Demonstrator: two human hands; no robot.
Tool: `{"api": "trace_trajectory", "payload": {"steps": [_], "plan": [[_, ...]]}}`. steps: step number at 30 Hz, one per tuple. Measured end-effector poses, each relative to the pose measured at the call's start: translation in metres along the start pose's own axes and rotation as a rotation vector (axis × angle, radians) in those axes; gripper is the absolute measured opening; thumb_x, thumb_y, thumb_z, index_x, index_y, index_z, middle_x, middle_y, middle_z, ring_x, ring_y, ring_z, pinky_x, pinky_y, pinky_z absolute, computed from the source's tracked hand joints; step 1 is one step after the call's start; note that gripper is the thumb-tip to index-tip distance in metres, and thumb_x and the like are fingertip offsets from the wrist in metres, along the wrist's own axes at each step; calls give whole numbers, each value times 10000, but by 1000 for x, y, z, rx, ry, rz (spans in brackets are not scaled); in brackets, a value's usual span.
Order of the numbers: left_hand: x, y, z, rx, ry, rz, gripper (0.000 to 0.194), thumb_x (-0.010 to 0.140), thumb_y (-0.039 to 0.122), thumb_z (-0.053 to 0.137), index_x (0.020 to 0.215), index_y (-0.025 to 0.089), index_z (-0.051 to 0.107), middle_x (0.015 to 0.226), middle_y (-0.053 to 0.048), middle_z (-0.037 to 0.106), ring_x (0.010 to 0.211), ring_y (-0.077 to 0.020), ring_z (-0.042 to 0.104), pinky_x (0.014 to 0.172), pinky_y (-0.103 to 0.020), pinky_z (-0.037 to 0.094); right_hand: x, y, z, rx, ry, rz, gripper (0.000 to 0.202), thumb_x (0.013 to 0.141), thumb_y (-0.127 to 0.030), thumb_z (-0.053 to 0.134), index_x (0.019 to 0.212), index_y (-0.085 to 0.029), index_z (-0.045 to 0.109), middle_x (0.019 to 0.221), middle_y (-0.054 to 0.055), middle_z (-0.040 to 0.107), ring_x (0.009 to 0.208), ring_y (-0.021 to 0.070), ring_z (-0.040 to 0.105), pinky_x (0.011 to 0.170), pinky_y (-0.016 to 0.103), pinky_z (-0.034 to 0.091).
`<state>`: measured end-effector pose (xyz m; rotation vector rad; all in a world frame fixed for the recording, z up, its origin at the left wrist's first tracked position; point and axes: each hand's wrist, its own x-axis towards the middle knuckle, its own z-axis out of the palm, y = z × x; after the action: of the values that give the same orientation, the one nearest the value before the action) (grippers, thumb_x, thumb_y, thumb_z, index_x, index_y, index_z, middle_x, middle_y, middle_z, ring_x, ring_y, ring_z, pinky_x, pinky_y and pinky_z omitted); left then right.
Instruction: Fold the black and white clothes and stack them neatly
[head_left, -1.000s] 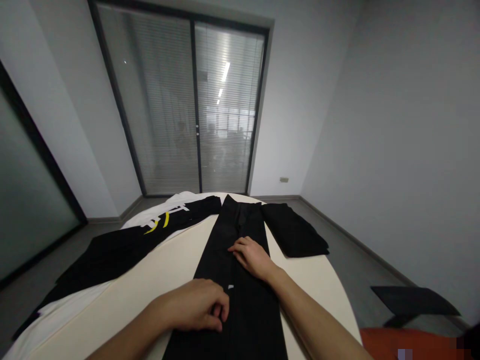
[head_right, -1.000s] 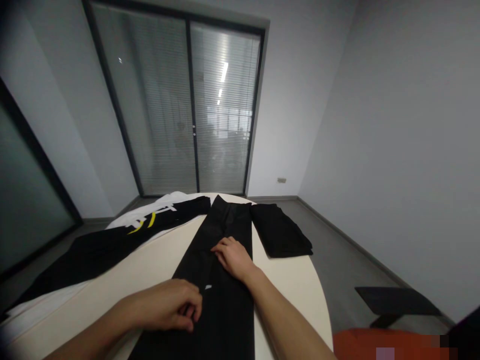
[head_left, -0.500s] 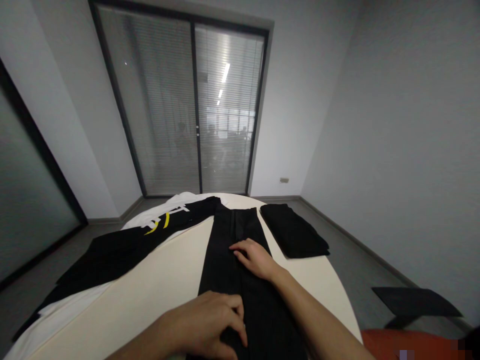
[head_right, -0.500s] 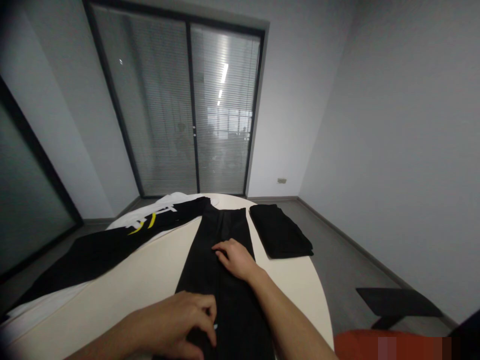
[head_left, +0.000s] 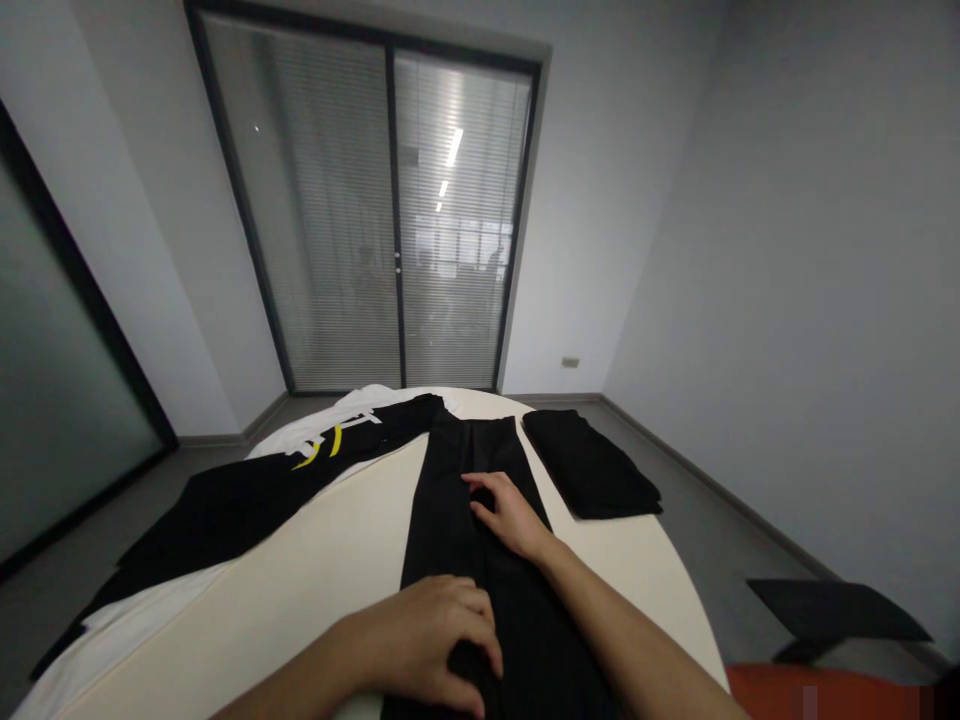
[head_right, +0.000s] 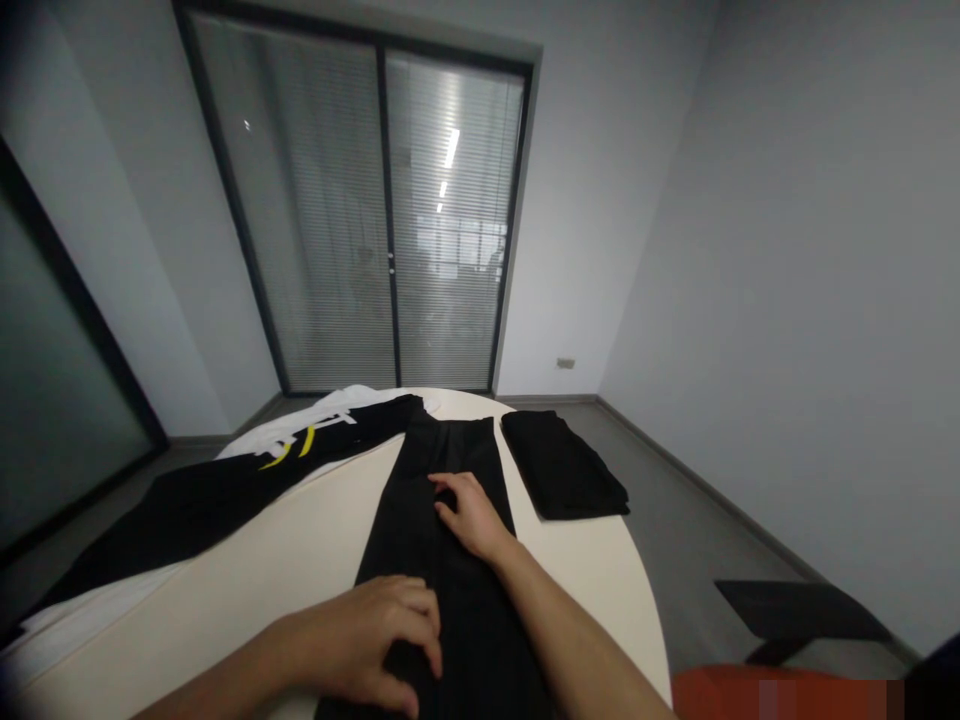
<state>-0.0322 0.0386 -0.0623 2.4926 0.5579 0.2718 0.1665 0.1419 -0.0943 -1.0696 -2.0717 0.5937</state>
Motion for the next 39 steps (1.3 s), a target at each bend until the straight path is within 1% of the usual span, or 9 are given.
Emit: {"api": "trace_trajectory", "payload": {"steps": [7,11,14,18,20,24,29,34,39], "plan": [[-1,-1,-4,-95,-5,18,287,803,473,771,1018,286,734,1028,-3,701,954,-182,644,867,-273,460,18,1,5,-208,34,88,265,823,-179,669,1087,-202,683,1025,54,647,1004,207,577,936,346,455],[-1,-9,-14,37,154,-113,116,895,317,675,986,249,699,1019,-20,675,992,-189,616,913,-298,458,32,-4,7,-334,-33,167,204,824,-267,690,1012,-188,671,976,60,649,919,200,595,843,316,456],[-5,-22,-16,136,267,-220,315,810,321,742,1092,227,637,1238,-75,604,1196,-254,530,1054,-390,409,36,-10,10,-457,-20,144,84,870,-231,621,943,-203,653,958,59,661,917,205,594,807,311,433],[-8,-37,-9,145,261,-333,746,784,427,736,1431,217,431,1627,-138,226,1504,-341,162,1215,-540,189,33,-14,12,-580,52,60,154,895,-147,542,1019,-205,612,958,64,691,949,225,601,836,336,400],[-8,-40,-5,160,222,-363,865,817,448,690,1543,234,271,1673,-122,67,1529,-348,28,1218,-594,109,32,-13,11,-553,104,35,173,926,-148,495,1062,-200,588,966,63,694,955,221,613,871,347,392],[-6,-40,-4,198,171,-378,926,838,439,655,1589,244,150,1675,-101,-42,1528,-332,-46,1220,-595,79,30,-6,12,-382,151,45,221,929,-165,498,1136,-209,562,984,41,687,949,204,614,889,337,409],[-4,-36,-8,215,123,-369,923,842,428,647,1593,232,148,1667,-112,16,1531,-312,17,1228,-572,79,30,-1,14,-282,106,60,241,865,-131,557,1066,-245,625,886,5,683,939,198,594,871,320,424],[-4,-35,-9,217,106,-359,928,841,444,640,1597,238,141,1660,-94,104,1528,-318,62,1225,-588,71,29,-3,11,-364,201,68,205,859,-125,538,979,-240,658,967,39,672,1000,230,560,874,351,419],[-5,-29,-14,214,84,-343,900,820,450,660,1582,239,228,1647,-74,196,1521,-351,101,1217,-616,69,28,0,11,-296,155,153,280,945,-175,452,1137,-250,641,1116,48,688,1118,231,562,942,373,422]]}}
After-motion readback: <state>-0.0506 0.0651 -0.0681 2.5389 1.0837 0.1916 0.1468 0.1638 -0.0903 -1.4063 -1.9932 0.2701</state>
